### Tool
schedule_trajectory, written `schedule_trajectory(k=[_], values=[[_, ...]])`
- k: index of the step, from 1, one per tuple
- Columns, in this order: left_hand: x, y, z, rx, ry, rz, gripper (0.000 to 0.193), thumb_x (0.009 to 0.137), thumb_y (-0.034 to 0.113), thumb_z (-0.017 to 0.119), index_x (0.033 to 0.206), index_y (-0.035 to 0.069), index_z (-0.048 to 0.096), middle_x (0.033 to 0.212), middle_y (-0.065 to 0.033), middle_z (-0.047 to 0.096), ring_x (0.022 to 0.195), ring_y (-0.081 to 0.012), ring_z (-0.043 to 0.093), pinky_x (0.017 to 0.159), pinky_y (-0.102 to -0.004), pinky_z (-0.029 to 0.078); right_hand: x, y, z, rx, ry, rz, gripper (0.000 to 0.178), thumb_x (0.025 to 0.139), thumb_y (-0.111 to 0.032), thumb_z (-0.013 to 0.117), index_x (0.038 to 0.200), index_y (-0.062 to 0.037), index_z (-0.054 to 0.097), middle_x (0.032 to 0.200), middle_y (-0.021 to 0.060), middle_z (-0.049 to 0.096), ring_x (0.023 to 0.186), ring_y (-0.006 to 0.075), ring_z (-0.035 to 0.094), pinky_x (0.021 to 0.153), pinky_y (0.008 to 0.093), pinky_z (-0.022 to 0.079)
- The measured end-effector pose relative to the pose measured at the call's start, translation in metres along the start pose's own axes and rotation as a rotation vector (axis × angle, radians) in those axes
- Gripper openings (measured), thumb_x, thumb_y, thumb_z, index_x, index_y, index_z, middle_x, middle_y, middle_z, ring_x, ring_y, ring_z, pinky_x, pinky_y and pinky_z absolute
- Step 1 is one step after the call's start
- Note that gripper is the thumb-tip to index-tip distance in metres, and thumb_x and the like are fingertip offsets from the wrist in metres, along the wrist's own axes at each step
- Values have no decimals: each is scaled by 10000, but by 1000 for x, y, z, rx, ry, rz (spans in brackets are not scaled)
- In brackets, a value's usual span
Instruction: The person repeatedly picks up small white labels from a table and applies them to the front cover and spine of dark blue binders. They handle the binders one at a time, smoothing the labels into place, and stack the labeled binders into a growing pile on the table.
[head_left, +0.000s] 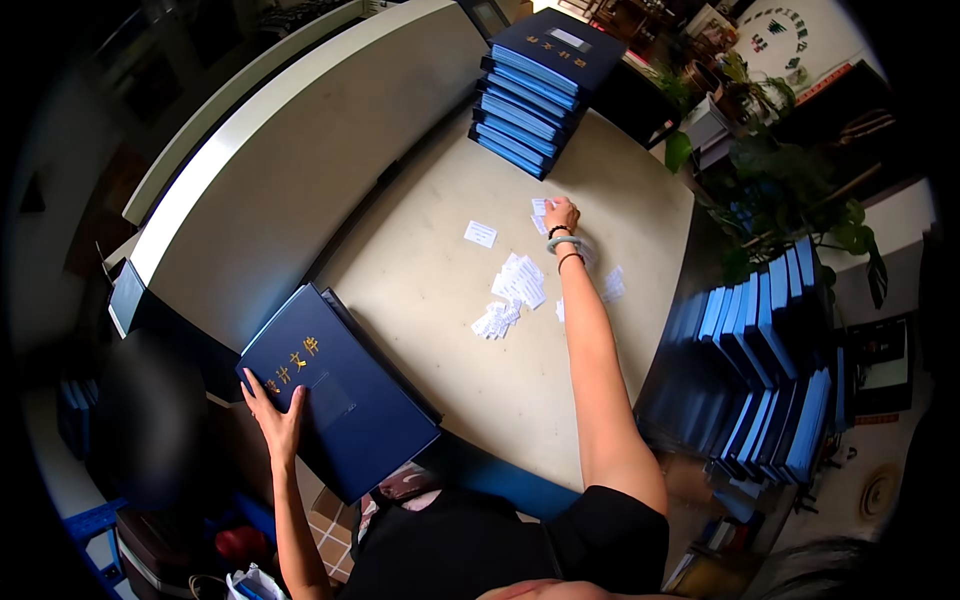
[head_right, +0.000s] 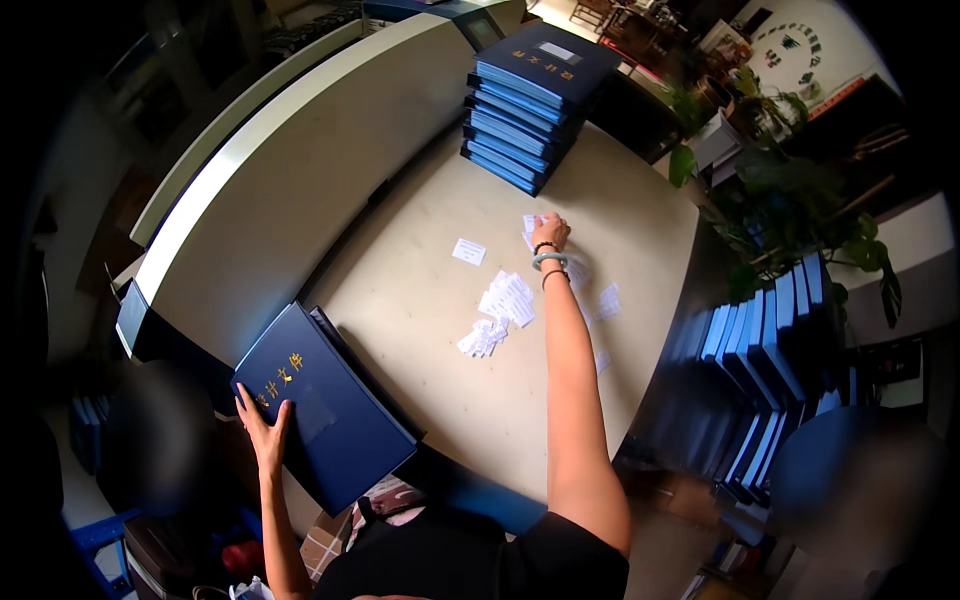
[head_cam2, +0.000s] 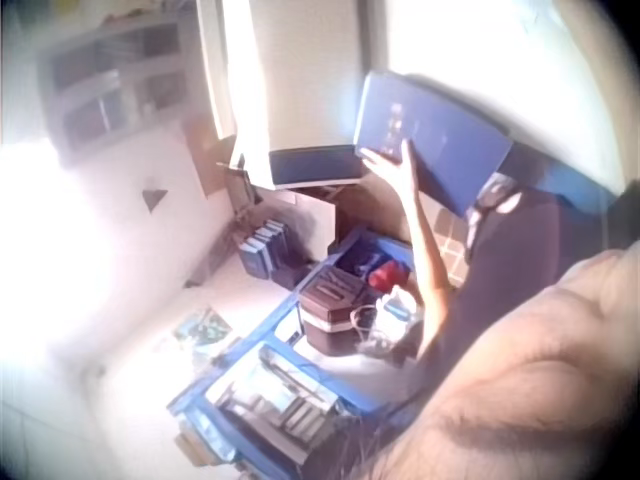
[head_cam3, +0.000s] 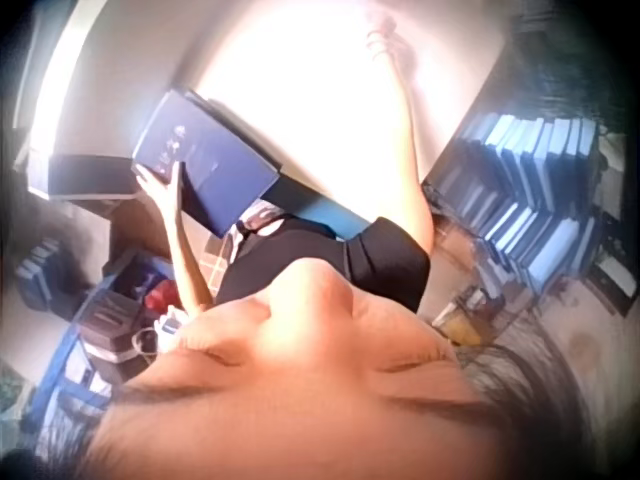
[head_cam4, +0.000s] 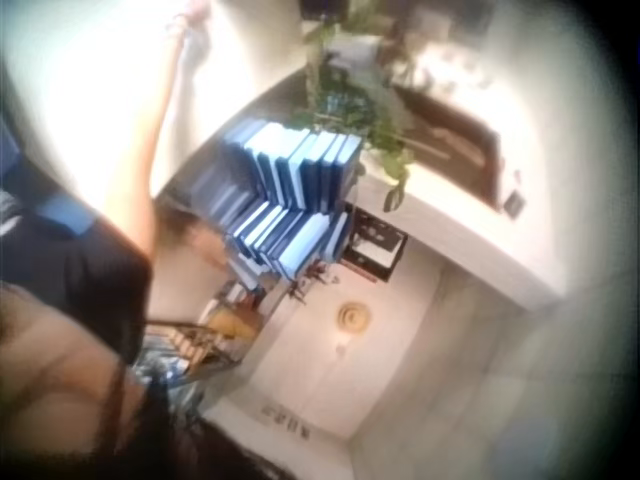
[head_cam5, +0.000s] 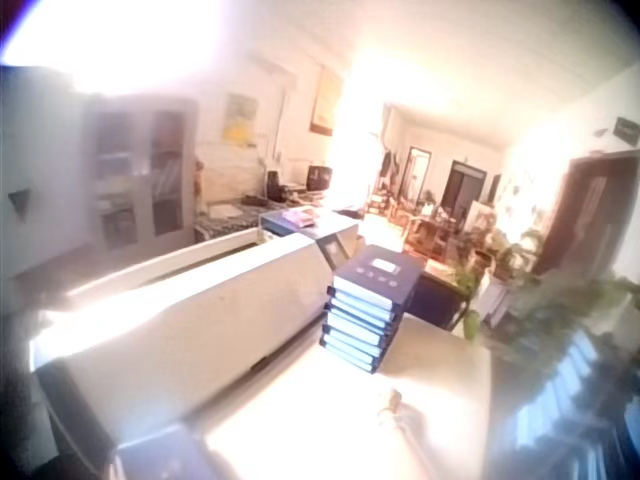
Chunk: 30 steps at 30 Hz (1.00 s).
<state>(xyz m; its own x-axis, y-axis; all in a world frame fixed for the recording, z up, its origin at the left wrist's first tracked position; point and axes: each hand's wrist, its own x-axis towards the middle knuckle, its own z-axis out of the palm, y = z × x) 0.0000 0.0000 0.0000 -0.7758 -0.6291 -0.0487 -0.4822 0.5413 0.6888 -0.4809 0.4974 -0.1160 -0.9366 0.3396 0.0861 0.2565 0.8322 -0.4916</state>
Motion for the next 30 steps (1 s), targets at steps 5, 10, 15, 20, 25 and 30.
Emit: schedule_trajectory(k=[5, 10, 15, 20, 25, 30], values=[[2, 2, 0, 55, 33, 0, 1008, 856, 321, 765, 1605, 214, 98, 1575, -327, 131, 1432, -453, 276, 1166, -512, 233, 22, -25, 19, -273, -77, 189, 574, 725, -426, 846, 1162, -101, 667, 1309, 142, 587, 1291, 333, 474, 1006, 508, 482], [3, -5, 4, 72, 32, -14, 1053, 829, 311, 793, 1604, 191, 91, 1582, -283, 146, 1409, -449, 311, 1161, -485, 268, 28, -32, 7, -282, -226, 141, 590, 649, -411, 899, 1084, -63, 707, 1227, 137, 645, 1192, 331, 578, 993, 447, 508], [8, -5, 9, 69, 26, -17, 1046, 830, 324, 792, 1603, 201, 98, 1581, -289, 141, 1406, -461, 312, 1157, -491, 273, 16, -31, -18, 367, -7, 53, 538, 637, -144, 911, 1109, -68, 663, 1056, 137, 704, 922, 281, 694, 809, 402, 588], [2, -1, 5, 88, 56, -17, 1019, 843, 374, 775, 1601, 196, 118, 1576, -294, 149, 1390, -472, 331, 1149, -497, 284, -126, -119, -57, 922, -515, -257, 203, 932, -88, 661, 1134, -102, 670, 966, 23, 705, 834, 87, 664, 634, 242, 538], [9, -2, 11, 83, 50, 12, 998, 857, 441, 743, 1600, 187, 126, 1578, -302, 137, 1409, -478, 302, 1152, -500, 279, -327, -185, -100, 1056, -712, -476, 175, 918, -43, 669, 1093, -30, 673, 938, 20, 706, 788, 55, 636, 619, 232, 520], [10, -24, 11, 105, 92, 62, 1072, 814, 533, 751, 1591, 121, 138, 1561, -354, 148, 1443, -506, 227, 1166, -532, 243, -414, -220, -98, 947, -680, -392, 178, 892, -28, 693, 1066, -22, 657, 859, 59, 677, 603, 92, 605, 528, 244, 497]])
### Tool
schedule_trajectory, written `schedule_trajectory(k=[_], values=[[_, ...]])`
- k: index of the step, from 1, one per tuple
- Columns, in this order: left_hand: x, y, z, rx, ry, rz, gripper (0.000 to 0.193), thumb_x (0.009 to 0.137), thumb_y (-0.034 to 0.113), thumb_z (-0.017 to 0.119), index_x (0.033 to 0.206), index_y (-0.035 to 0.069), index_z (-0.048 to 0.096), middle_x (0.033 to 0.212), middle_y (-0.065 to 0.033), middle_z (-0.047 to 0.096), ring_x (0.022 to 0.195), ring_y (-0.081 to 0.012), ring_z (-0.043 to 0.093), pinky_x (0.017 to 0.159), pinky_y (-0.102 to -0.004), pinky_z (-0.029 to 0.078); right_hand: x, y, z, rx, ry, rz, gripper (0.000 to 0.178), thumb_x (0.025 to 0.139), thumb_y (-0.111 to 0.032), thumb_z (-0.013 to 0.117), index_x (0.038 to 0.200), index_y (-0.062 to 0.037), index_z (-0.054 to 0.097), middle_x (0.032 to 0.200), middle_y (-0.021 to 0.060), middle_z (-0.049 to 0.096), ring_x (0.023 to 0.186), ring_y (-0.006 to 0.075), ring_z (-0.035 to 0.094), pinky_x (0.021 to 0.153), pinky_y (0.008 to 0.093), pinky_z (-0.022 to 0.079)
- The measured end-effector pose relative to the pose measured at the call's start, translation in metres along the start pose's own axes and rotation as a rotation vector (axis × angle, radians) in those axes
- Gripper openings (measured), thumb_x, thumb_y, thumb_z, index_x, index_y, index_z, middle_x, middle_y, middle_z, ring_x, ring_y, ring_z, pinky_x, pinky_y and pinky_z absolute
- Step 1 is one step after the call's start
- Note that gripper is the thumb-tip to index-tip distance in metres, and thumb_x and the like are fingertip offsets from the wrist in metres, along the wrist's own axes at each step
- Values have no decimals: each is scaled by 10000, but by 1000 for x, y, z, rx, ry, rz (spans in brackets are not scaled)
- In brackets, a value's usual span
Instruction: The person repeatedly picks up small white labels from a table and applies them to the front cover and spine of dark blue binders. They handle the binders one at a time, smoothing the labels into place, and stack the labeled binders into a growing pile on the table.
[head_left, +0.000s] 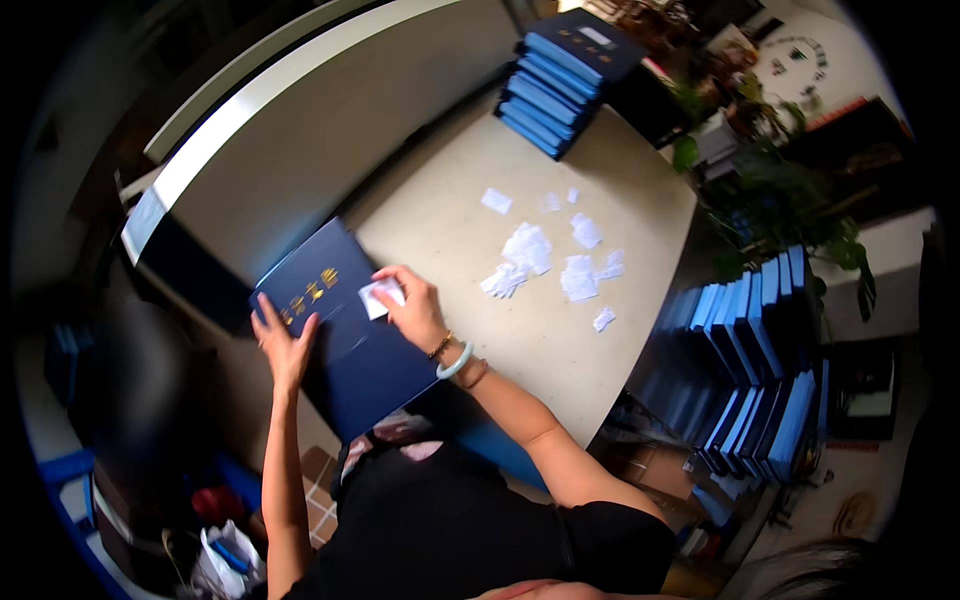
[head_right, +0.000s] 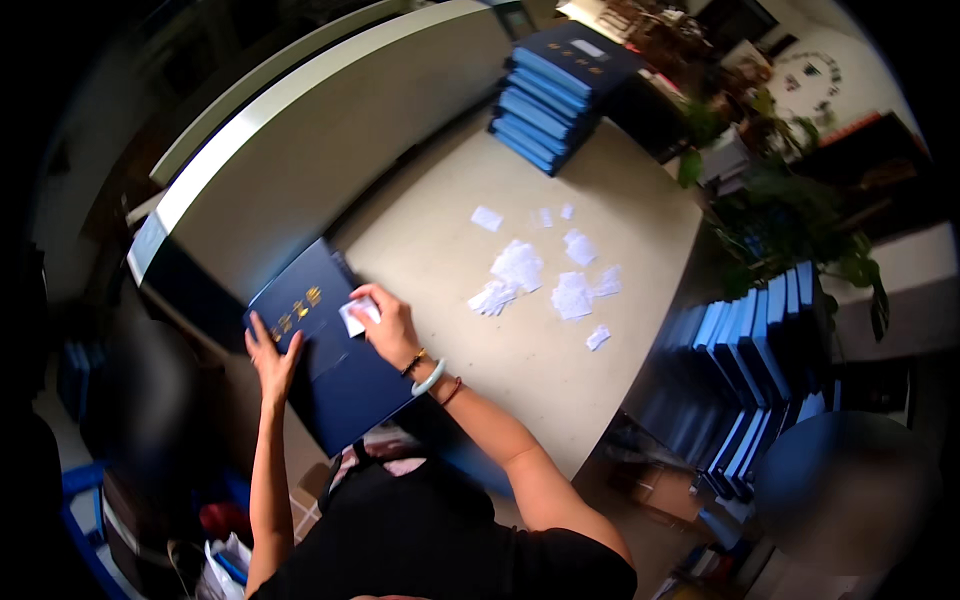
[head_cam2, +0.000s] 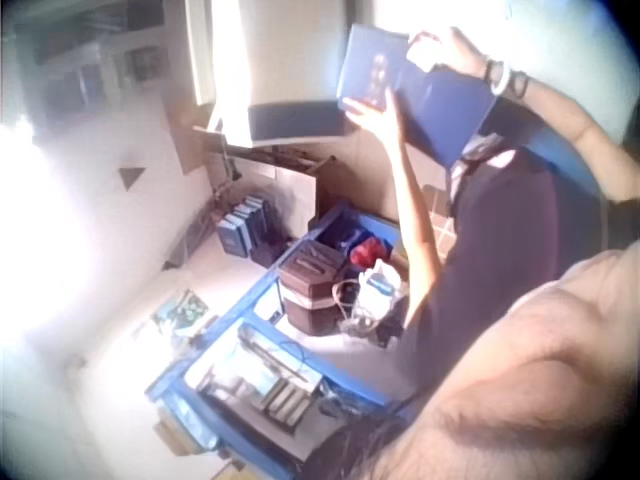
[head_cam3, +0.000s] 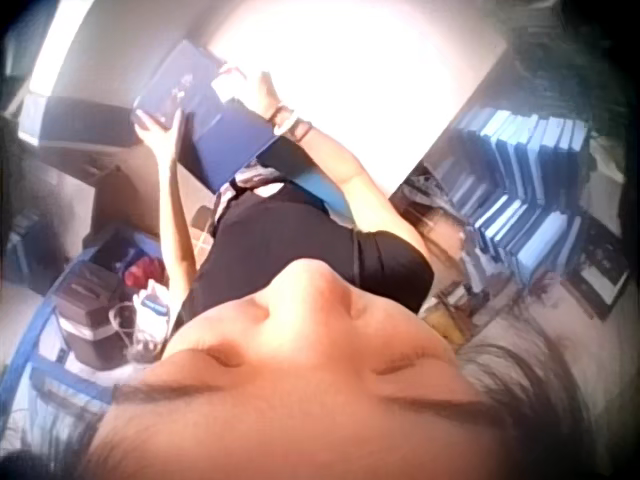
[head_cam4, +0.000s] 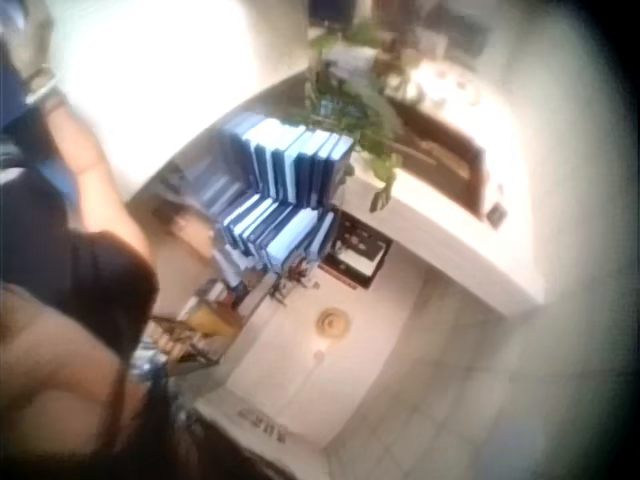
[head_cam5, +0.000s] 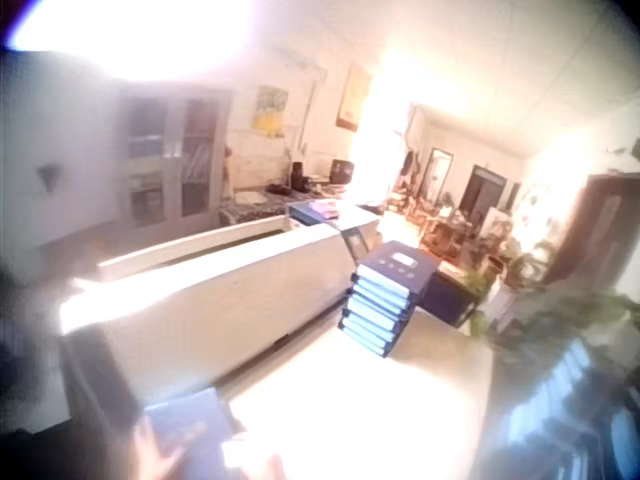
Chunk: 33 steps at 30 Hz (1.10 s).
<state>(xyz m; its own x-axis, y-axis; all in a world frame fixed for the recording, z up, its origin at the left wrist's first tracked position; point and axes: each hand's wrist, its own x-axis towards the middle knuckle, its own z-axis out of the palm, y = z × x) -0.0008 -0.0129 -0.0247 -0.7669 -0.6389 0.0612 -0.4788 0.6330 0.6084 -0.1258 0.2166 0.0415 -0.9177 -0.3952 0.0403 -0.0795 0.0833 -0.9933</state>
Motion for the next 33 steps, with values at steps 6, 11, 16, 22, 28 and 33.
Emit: schedule_trajectory(k=[6, 11, 16, 22, 28, 33], values=[[1, 15, -11, -90, -105, -90, 1292, 669, 672, 798, 1604, 198, 43, 1568, -375, 28, 1393, -603, 241, 1107, -602, 334, -6, 11, 18, -343, 136, -161, 296, 881, 14, 675, 1173, -24, 633, 932, 92, 692, 794, 160, 683, 619, 263, 571], [-3, 15, -12, -116, -119, -142, 1292, 669, 653, 811, 1604, 208, 37, 1584, -350, -8, 1407, -589, 230, 1097, -608, 340, -10, -20, 29, -423, 59, -182, 376, 829, 22, 705, 1190, -19, 607, 935, 171, 697, 842, 313, 700, 751, 366, 557], [-4, 17, -13, -138, -122, -135, 1276, 688, 616, 819, 1604, 191, 39, 1580, -359, -21, 1402, -585, 246, 1098, -590, 349, -12, -19, 27, -465, -12, -123, 388, 803, 8, 740, 1163, -39, 603, 815, 129, 693, 749, 272, 697, 688, 347, 551], [-5, 17, -13, -135, -129, -132, 1265, 700, 609, 815, 1603, 185, 38, 1578, -361, -28, 1396, -585, 259, 1088, -585, 365, -14, -16, 26, -463, 29, -100, 321, 816, -11, 745, 1108, -41, 615, 805, 113, 694, 730, 230, 691, 661, 320, 551], [-6, 19, -17, -131, -121, -124, 1244, 717, 588, 814, 1602, 174, 43, 1573, -367, -23, 1386, -583, 275, 1076, -582, 382, -15, -2, 37, -540, 198, -443, 216, 869, -12, 714, 1064, -41, 625, 845, 110, 683, 742, 225, 682, 671, 317, 551], [-7, 17, -14, -151, -119, -119, 1226, 721, 571, 819, 1601, 161, 71, 1570, -370, -22, 1382, -579, 285, 1074, -573, 388, -25, 1, 39, -447, 80, -272, 281, 840, 1, 745, 1083, -36, 609, 837, 89, 687, 729, 169, 678, 652, 292, 551]])
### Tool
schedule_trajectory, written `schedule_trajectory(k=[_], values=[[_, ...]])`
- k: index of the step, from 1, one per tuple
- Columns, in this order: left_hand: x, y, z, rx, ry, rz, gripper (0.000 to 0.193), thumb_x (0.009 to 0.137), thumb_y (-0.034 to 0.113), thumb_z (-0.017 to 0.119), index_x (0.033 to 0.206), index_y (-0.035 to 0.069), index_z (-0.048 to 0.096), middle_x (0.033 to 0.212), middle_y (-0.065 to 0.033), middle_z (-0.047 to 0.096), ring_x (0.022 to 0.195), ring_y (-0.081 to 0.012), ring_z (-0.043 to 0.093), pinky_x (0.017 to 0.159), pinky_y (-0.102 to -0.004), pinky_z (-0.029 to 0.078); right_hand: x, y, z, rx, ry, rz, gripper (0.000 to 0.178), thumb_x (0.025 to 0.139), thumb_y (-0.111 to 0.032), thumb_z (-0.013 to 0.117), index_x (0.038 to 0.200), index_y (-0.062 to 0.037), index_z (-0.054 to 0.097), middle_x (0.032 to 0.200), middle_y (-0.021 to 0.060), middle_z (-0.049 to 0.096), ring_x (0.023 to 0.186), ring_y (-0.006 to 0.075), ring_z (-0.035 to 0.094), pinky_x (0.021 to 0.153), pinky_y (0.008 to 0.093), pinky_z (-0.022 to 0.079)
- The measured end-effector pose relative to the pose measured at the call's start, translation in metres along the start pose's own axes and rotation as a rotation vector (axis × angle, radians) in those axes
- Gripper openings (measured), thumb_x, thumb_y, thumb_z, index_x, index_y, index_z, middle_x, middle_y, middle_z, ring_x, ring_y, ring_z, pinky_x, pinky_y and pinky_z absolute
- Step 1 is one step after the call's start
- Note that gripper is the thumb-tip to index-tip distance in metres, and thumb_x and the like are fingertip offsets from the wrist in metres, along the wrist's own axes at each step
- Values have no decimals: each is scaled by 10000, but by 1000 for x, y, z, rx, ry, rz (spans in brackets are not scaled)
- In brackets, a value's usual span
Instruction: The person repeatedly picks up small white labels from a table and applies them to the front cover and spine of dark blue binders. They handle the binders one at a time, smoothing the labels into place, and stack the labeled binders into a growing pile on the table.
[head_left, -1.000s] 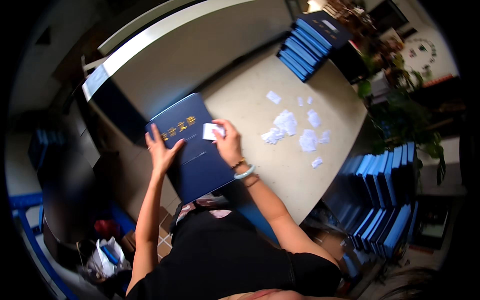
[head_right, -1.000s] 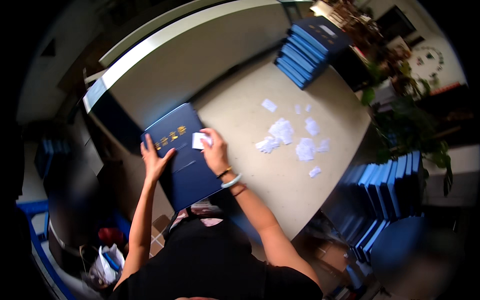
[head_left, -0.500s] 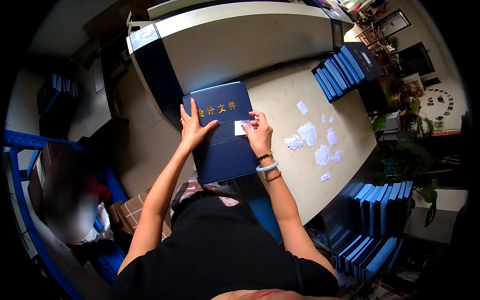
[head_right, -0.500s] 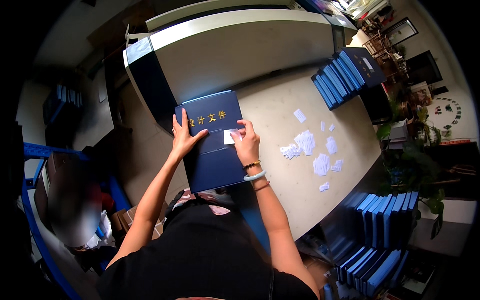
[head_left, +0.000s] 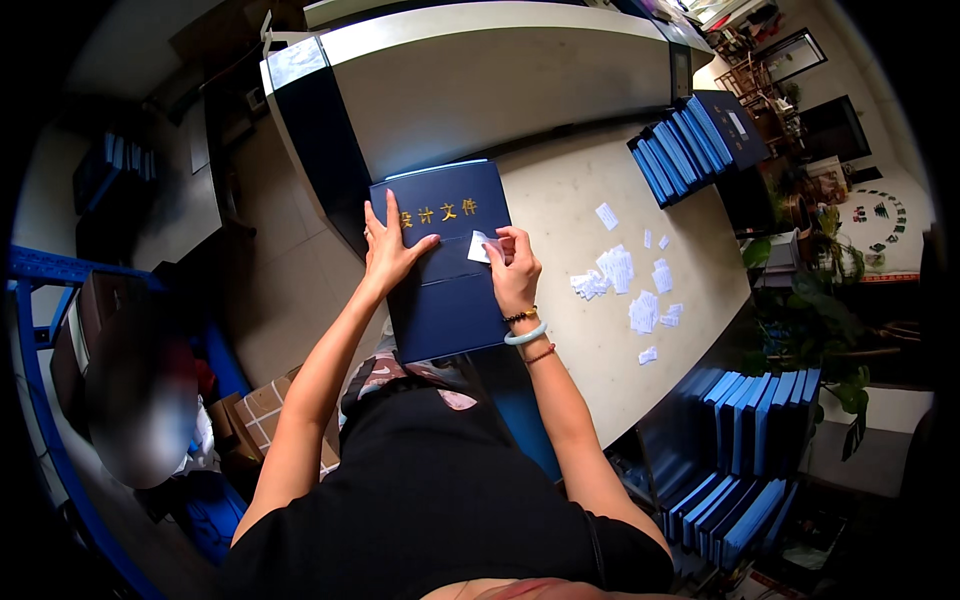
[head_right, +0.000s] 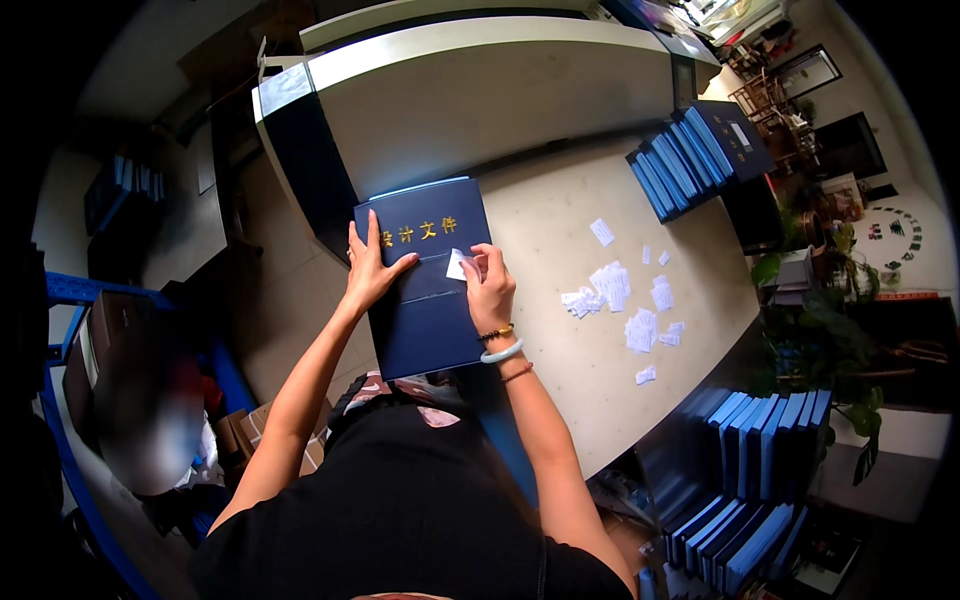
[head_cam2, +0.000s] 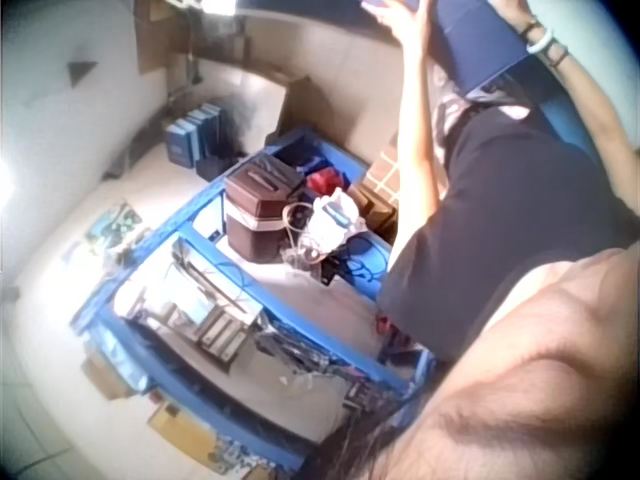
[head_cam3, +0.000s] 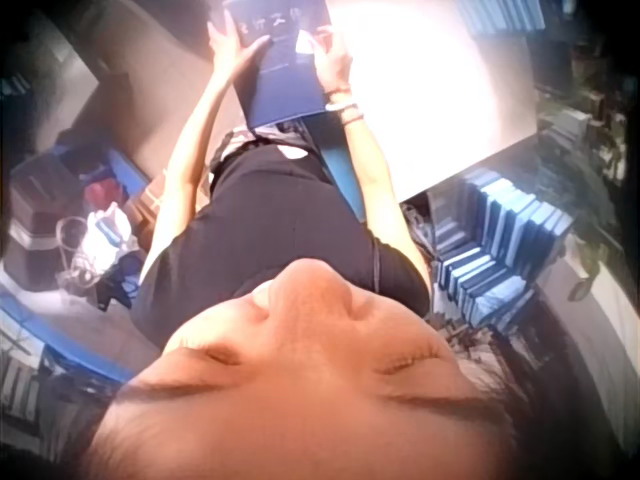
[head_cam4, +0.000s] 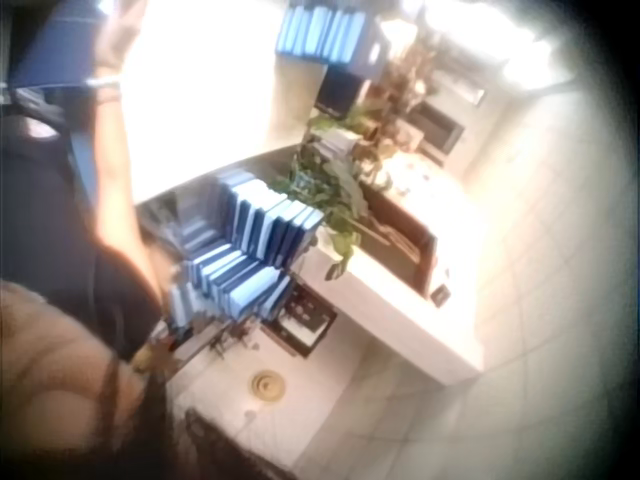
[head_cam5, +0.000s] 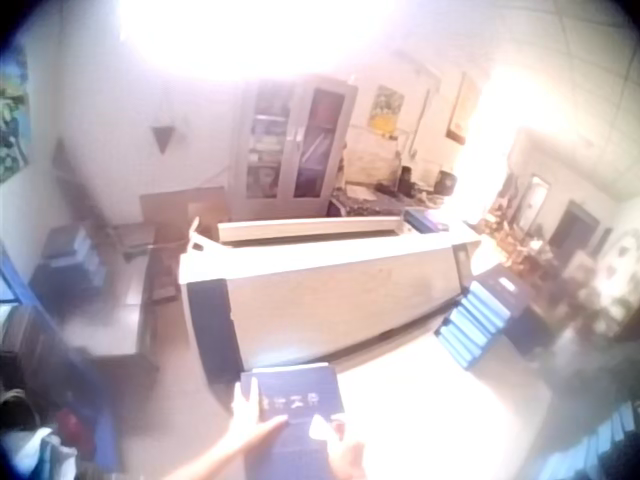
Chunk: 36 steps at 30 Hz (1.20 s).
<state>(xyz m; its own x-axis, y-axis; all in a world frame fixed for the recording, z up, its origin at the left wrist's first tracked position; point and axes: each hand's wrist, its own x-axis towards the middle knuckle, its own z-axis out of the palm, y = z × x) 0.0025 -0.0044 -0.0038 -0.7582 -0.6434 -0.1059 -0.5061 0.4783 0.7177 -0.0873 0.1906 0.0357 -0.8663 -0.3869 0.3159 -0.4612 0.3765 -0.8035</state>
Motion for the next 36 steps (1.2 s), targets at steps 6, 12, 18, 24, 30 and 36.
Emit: schedule_trajectory(k=[6, 12, 18, 24, 30, 36], values=[[0, 1, -1, 7, 11, -4, 1219, 717, 567, 824, 1600, 153, 91, 1571, -365, 2, 1384, -568, 294, 1075, -569, 391, 10, 11, -8, 190, -188, 313, 359, 779, -26, 796, 1067, -29, 582, 764, 105, 711, 639, 176, 692, 621, 294, 549], [1, -1, 1, 6, 16, -15, 1209, 714, 585, 818, 1602, 186, 99, 1580, -342, 42, 1393, -547, 293, 1101, -564, 365, 34, 4, -4, 3, -398, 340, 443, 714, -87, 852, 1079, -49, 604, 746, 96, 728, 710, 192, 716, 676, 304, 553], [-1, -1, 2, 8, 25, -15, 1209, 712, 592, 816, 1602, 187, 105, 1579, -339, 52, 1383, -538, 322, 1091, -563, 379, 30, -6, 0, -178, -369, 291, 533, 665, -106, 871, 1116, -58, 590, 735, 102, 708, 702, 250, 703, 715, 338, 554], [-3, 1, -1, -2, 26, -11, 1202, 717, 591, 812, 1602, 199, 99, 1582, -328, 54, 1368, -542, 343, 1072, -564, 401, 34, 0, -6, 92, -462, 499, 592, 705, -34, 836, 1218, -43, 541, 704, 78, 678, 519, 142, 614, 479, 275, 482], [-3, 3, -3, -1, 16, -16, 1198, 722, 581, 813, 1601, 202, 93, 1584, -322, 52, 1366, -549, 336, 1079, -564, 392, 39, -7, -7, 305, -631, 557, 663, 762, 45, 757, 1344, -43, 452, 690, 56, 655, 466, 80, 538, 372, 219, 376], [-2, 3, -2, -7, 21, -8, 1198, 728, 580, 810, 1601, 198, 84, 1583, -323, 48, 1375, -554, 315, 1088, -566, 376, 46, -1, -5, 532, -752, 594, 704, 782, 54, 725, 1395, -50, 395, 704, 58, 653, 454, 67, 508, 371, 203, 354]])
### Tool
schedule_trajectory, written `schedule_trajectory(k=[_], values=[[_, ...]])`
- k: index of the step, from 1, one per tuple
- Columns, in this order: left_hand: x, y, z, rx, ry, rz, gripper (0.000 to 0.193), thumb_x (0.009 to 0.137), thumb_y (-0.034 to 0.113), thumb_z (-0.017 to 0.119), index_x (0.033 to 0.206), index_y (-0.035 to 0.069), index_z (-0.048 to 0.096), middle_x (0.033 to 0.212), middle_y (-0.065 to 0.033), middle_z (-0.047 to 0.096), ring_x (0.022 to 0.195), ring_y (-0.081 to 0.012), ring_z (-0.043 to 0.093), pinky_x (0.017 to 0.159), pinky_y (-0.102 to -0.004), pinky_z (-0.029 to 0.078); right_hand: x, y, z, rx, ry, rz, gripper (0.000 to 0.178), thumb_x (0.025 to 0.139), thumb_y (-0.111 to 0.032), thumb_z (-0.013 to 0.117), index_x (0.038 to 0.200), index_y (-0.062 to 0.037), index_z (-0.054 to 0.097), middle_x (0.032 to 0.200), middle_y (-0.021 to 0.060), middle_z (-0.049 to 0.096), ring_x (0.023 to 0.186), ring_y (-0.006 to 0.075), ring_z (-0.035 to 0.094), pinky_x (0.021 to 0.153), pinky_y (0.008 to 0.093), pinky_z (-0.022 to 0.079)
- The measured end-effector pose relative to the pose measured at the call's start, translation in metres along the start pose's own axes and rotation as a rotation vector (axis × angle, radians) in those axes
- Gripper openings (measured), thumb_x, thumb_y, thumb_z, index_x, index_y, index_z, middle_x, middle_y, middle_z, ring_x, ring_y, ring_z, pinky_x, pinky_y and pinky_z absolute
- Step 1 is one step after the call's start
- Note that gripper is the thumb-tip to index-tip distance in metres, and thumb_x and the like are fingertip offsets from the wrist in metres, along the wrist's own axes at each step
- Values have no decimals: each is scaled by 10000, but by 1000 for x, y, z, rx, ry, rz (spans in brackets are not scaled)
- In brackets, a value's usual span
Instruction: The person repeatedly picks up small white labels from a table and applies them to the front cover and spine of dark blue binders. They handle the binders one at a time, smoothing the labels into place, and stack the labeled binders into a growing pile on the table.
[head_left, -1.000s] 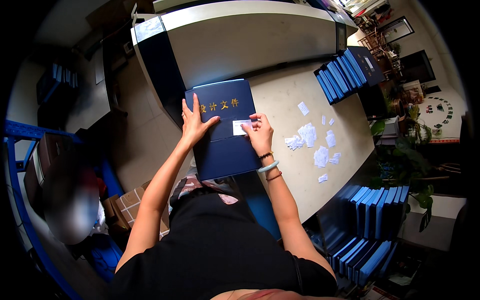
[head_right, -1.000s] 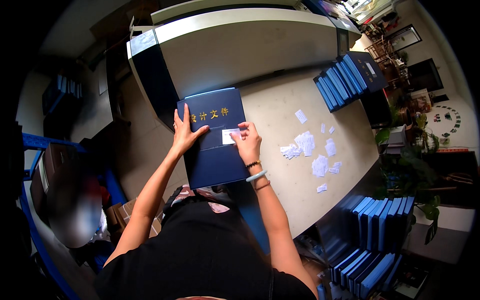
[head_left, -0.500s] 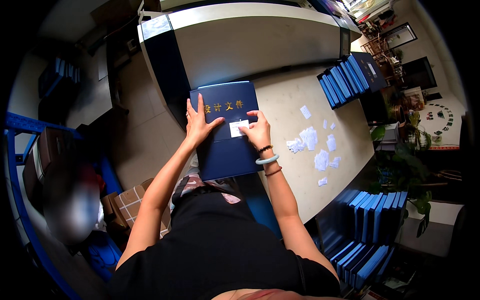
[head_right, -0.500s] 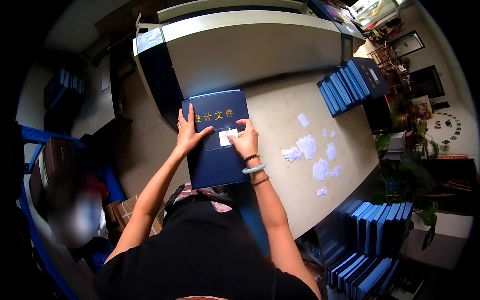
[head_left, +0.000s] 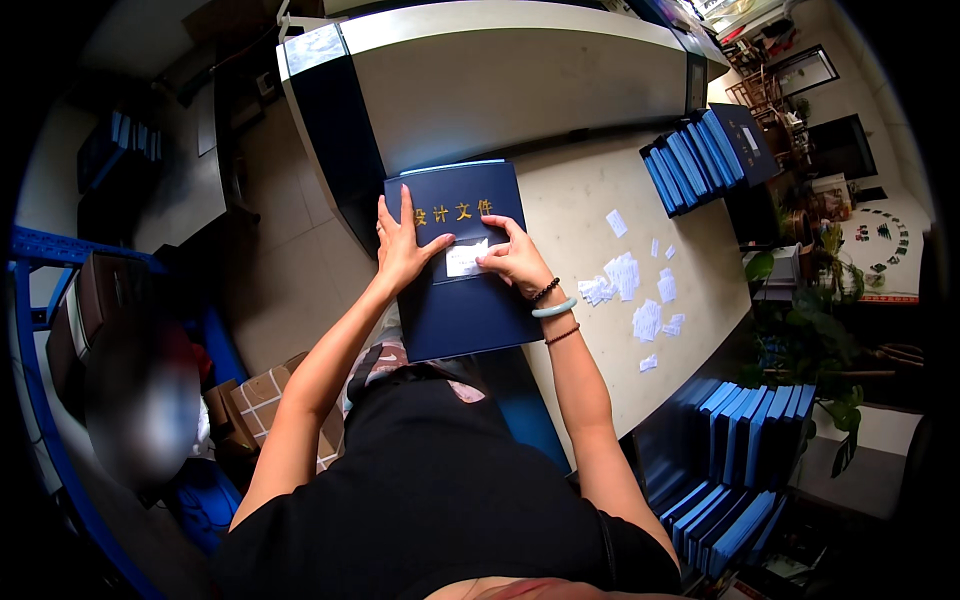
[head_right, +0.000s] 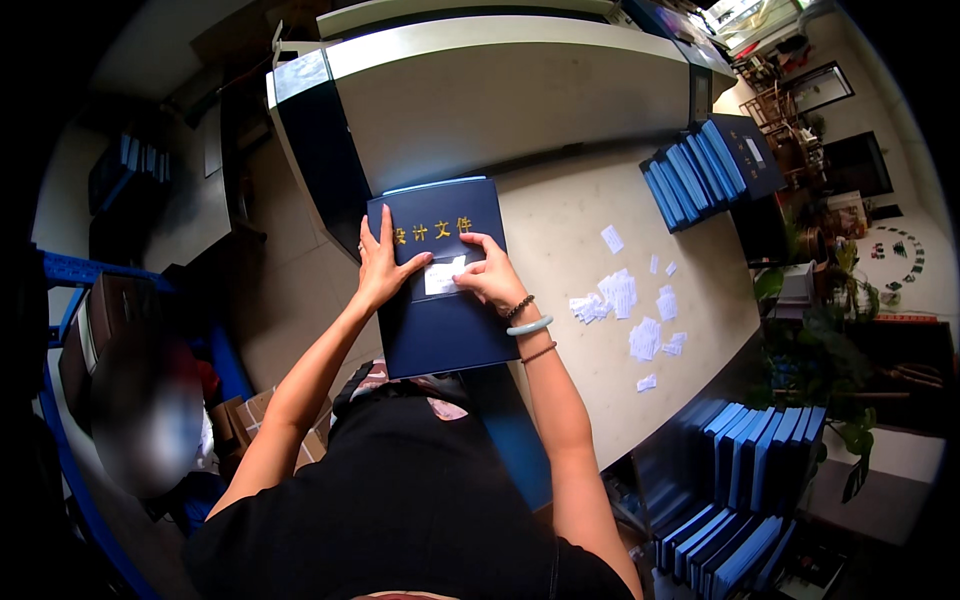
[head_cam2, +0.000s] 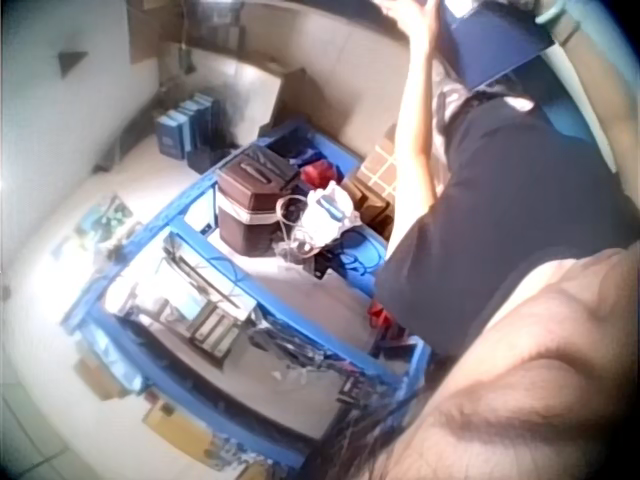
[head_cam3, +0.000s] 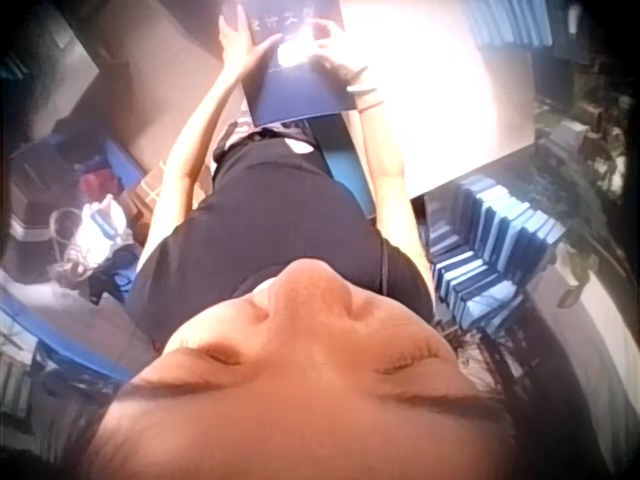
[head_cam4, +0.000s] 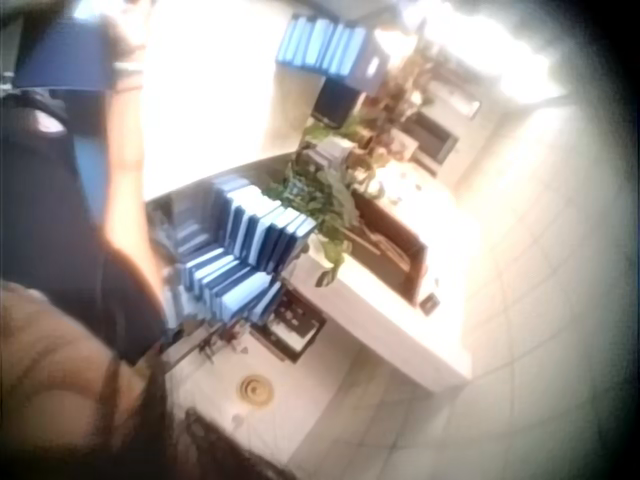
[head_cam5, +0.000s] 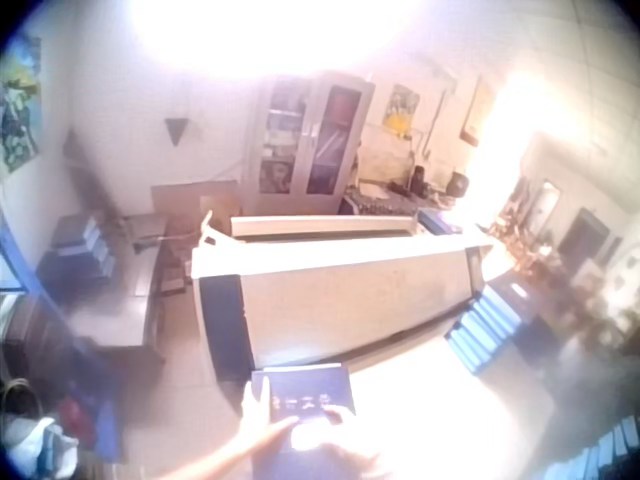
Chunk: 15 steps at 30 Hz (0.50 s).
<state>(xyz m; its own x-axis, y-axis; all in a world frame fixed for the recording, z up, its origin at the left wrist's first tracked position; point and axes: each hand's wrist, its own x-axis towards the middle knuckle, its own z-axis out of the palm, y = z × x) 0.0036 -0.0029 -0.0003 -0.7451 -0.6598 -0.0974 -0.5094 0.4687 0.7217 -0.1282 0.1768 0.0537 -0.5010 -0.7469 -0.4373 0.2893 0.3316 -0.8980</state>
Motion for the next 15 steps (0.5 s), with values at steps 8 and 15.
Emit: schedule_trajectory(k=[8, 15], values=[[4, -17, 2, -7, -45, 37, 1354, 624, 597, 867, 1600, 178, 26, 1561, -368, 4, 1386, -606, 235, 1111, -605, 320, 4, -6, 4, -78, -82, -3, 681, 827, 2, 711, 1412, -48, 365, 714, 33, 638, 455, 47, 485, 383, 184, 333], [9, -18, 1, 75, -80, 112, 1518, 486, 584, 935, 1596, 151, -5, 1543, -425, -17, 1429, -591, 157, 1152, -607, 237, -9, -11, -8, 8, -138, 88, 643, 922, -93, 680, 1443, -39, 305, 728, 46, 634, 476, 90, 580, 400, 187, 399]])
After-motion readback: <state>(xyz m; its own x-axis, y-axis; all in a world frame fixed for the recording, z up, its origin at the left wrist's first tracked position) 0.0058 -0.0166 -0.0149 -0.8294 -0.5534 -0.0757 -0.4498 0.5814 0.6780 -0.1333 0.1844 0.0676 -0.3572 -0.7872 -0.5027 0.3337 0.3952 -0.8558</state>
